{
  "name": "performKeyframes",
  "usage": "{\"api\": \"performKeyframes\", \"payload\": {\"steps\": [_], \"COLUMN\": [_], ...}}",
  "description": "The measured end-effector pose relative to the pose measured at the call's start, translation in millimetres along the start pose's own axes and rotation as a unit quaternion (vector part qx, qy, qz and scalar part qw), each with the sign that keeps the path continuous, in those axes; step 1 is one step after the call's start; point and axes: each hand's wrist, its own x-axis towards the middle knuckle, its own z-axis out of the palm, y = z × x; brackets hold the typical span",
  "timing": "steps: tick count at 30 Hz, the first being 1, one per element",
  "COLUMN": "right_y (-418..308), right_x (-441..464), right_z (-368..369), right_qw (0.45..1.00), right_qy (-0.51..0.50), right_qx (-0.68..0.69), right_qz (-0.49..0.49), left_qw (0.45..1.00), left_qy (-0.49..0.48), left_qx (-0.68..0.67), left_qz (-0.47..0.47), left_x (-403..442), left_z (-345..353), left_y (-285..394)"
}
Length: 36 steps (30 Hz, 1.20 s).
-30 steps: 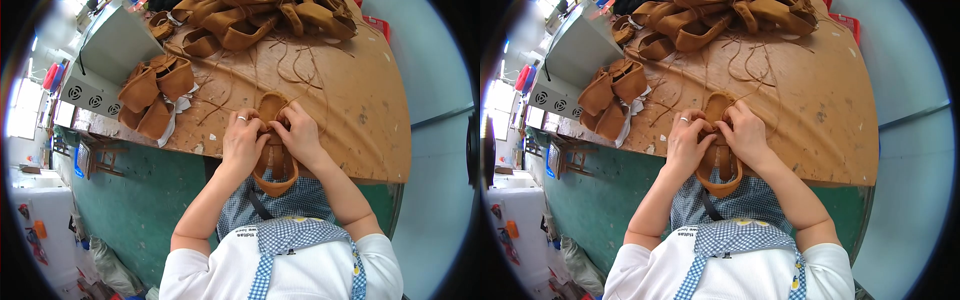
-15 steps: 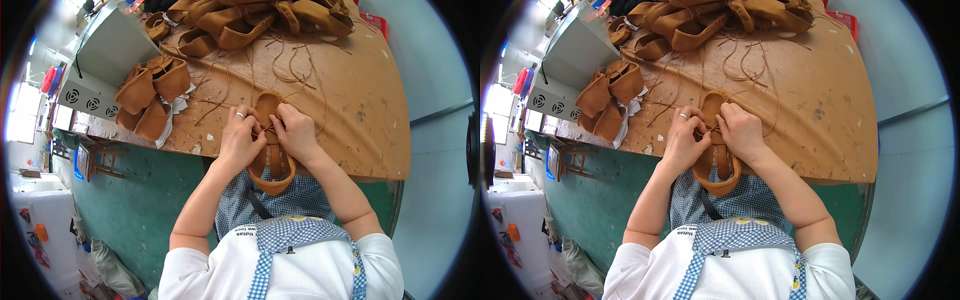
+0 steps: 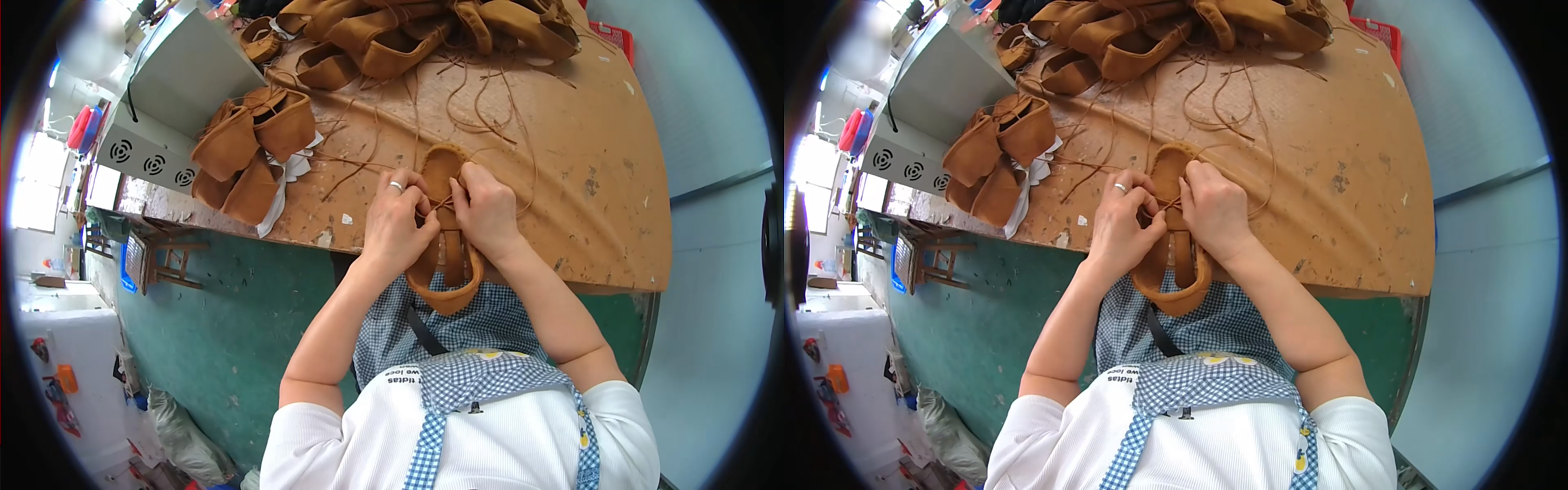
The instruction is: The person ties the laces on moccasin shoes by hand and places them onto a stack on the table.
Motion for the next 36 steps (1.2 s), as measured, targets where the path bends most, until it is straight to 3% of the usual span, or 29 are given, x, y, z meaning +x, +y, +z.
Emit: {"api": "performKeyframes", "payload": {"steps": [3, 7, 11, 15, 24, 36], "right_y": [6.4, 3.2, -7.3, -9.2, -3.9, 0.3], "right_x": [6.0, 2.3, -8.2, -2.8, 2.3, 4.8], "right_z": [-16.1, -26.5, -45.8, -47.5, -42.0, -40.5], "right_qw": [0.987, 0.928, 0.957, 0.987, 0.981, 0.976], "right_qy": [-0.084, -0.02, -0.074, -0.131, -0.183, -0.197], "right_qx": [0.096, 0.3, 0.252, 0.094, 0.069, 0.096], "right_qz": [0.103, 0.22, 0.121, -0.012, -0.009, -0.001], "left_qw": [0.995, 0.993, 0.98, 0.98, 0.965, 0.967], "left_qy": [0.082, 0.07, 0.074, 0.073, 0.056, 0.063], "left_qx": [0.039, -0.01, -0.092, -0.086, -0.138, -0.14], "left_qz": [0.03, -0.092, -0.157, -0.163, -0.214, -0.203], "left_x": [-11.1, -21.7, -20.5, -14.4, -8.7, -9.8], "left_z": [-1.2, -6.2, 2.6, 4.6, 0.2, 2.5], "left_y": [2.7, 14.8, 5.2, 3.5, 7.3, 3.8]}}
